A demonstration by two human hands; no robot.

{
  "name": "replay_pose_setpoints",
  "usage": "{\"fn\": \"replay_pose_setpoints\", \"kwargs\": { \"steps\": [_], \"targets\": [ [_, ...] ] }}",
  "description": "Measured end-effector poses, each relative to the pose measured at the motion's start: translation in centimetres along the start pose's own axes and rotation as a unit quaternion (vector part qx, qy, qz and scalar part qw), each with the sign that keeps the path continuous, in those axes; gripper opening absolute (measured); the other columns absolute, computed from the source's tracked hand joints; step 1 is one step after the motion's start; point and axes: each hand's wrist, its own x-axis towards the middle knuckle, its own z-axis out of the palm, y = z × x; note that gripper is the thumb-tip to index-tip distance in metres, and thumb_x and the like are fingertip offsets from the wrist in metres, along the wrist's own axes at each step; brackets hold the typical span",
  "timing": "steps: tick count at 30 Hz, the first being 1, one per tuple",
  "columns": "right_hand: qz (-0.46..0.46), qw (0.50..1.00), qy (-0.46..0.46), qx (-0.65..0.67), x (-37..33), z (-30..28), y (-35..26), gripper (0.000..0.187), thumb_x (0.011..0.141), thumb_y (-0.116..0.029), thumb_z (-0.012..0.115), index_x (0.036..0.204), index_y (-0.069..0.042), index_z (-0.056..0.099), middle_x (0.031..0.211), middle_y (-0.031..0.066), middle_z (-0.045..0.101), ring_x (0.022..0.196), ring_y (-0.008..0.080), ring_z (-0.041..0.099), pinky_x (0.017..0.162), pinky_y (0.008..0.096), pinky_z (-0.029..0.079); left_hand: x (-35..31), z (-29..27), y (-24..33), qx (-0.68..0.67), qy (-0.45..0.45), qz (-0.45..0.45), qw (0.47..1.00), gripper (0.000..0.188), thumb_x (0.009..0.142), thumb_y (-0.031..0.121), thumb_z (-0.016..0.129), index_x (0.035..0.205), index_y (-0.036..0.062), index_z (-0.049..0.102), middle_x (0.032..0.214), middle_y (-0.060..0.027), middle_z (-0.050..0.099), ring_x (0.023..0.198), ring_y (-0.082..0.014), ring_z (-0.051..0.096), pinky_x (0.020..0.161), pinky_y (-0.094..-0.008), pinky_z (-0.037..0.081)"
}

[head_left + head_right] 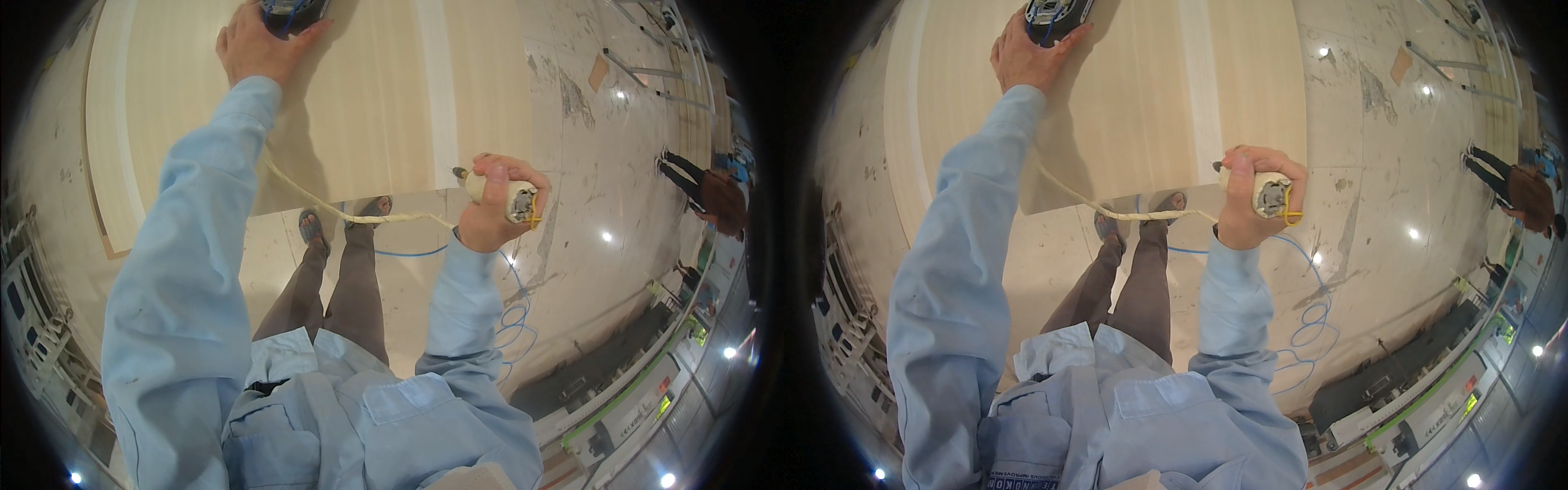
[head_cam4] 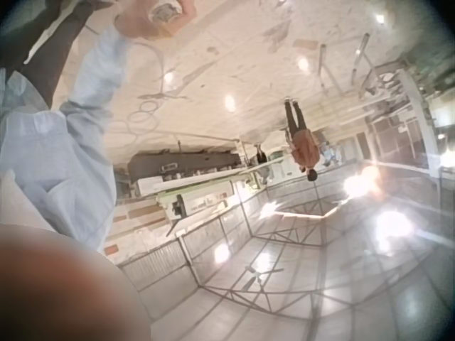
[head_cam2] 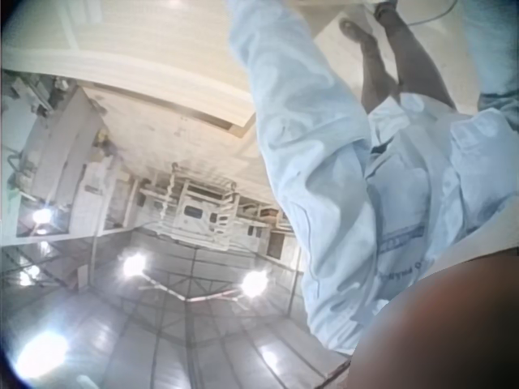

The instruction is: The person holds a handheld electronic device in the left hand and a wired probe in the right hand, repeatedly touching the probe to a large flat panel while the device displays readings. The person moves the probe across different areas of the panel throughout the clip.

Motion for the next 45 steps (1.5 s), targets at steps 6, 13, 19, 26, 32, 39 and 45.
{"fn": "replay_pose_setpoints", "kwargs": {
  "steps": [6, 13, 19, 26, 32, 39, 45],
  "targets": [
    [0.044, 0.998, -0.004, -0.032, 0.8, 1.1, 0.3, 0.023, 0.088, 0.003, 0.071, 0.098, -0.001, 0.051, 0.085, 0.0145, 0.068, 0.076, 0.0205, 0.069, 0.073, 0.0369, 0.060, -0.1, -0.1, 0.1, -0.001, -0.014, -0.021, 1.000, 0.106, 0.068, 0.061, 0.086, 0.145, -0.0022, 0.049, 0.141, -0.0212, 0.058, 0.136, -0.0384, 0.049, 0.120, -0.0485, 0.031],
    [-0.018, 0.999, 0.038, 0.018, 2.4, 0.7, 0.0, 0.020, 0.088, 0.001, 0.071, 0.097, -0.001, 0.053, 0.084, 0.0135, 0.068, 0.075, 0.0204, 0.069, 0.074, 0.0367, 0.060, -0.1, 0.2, 0.2, 0.019, 0.013, 0.001, 1.000, 0.103, 0.069, 0.058, 0.086, 0.144, -0.0019, 0.049, 0.140, -0.0221, 0.058, 0.134, -0.0392, 0.049, 0.119, -0.0486, 0.033],
    [0.053, 0.998, 0.007, -0.039, 3.3, 1.4, 0.3, 0.019, 0.087, 0.002, 0.072, 0.096, 0.000, 0.055, 0.083, 0.0143, 0.068, 0.075, 0.0207, 0.069, 0.075, 0.0371, 0.059, 0.0, 0.4, -0.2, 0.018, -0.021, -0.020, 0.999, 0.107, 0.069, 0.074, 0.080, 0.149, 0.0093, 0.049, 0.149, -0.0095, 0.055, 0.144, -0.0282, 0.042, 0.125, -0.0409, 0.023],
    [-0.003, 1.000, -0.003, -0.013, 3.7, 1.5, 0.4, 0.022, 0.087, 0.000, 0.075, 0.097, -0.002, 0.055, 0.085, 0.0127, 0.069, 0.075, 0.0182, 0.068, 0.072, 0.0325, 0.059, 0.0, 1.0, -0.3, 0.030, -0.017, -0.009, 0.999, 0.110, 0.069, 0.075, 0.080, 0.150, 0.0076, 0.047, 0.150, -0.0100, 0.053, 0.144, -0.0279, 0.042, 0.125, -0.0422, 0.024],
    [0.038, 0.997, -0.036, -0.054, 4.2, 2.7, 1.3, 0.022, 0.087, 0.000, 0.075, 0.097, -0.002, 0.055, 0.084, 0.0126, 0.069, 0.075, 0.0175, 0.068, 0.070, 0.0316, 0.058, 0.3, 1.0, 0.1, 0.020, -0.019, -0.009, 1.000, 0.110, 0.069, 0.075, 0.079, 0.150, 0.0078, 0.047, 0.150, -0.0100, 0.053, 0.143, -0.0283, 0.042, 0.124, -0.0425, 0.025],
    [0.006, 0.999, -0.013, -0.038, 6.3, 2.8, 1.6, 0.022, 0.087, -0.001, 0.074, 0.097, -0.001, 0.055, 0.082, 0.0120, 0.069, 0.075, 0.0178, 0.068, 0.071, 0.0341, 0.058, 0.5, 1.0, 0.5, 0.019, -0.003, 0.000, 1.000, 0.108, 0.071, 0.075, 0.078, 0.149, 0.0076, 0.047, 0.151, -0.0098, 0.053, 0.144, -0.0284, 0.042, 0.124, -0.0422, 0.025],
    [0.009, 0.999, -0.011, -0.030, 6.6, 2.8, 1.7, 0.024, 0.087, 0.000, 0.075, 0.098, -0.001, 0.055, 0.083, 0.0118, 0.069, 0.075, 0.0176, 0.068, 0.068, 0.0323, 0.057, 0.5, 0.6, 0.7, 0.025, -0.027, 0.004, 0.999, 0.108, 0.071, 0.074, 0.078, 0.149, 0.0071, 0.047, 0.151, -0.0080, 0.053, 0.145, -0.0254, 0.042, 0.125, -0.0413, 0.023]
  ]
}}
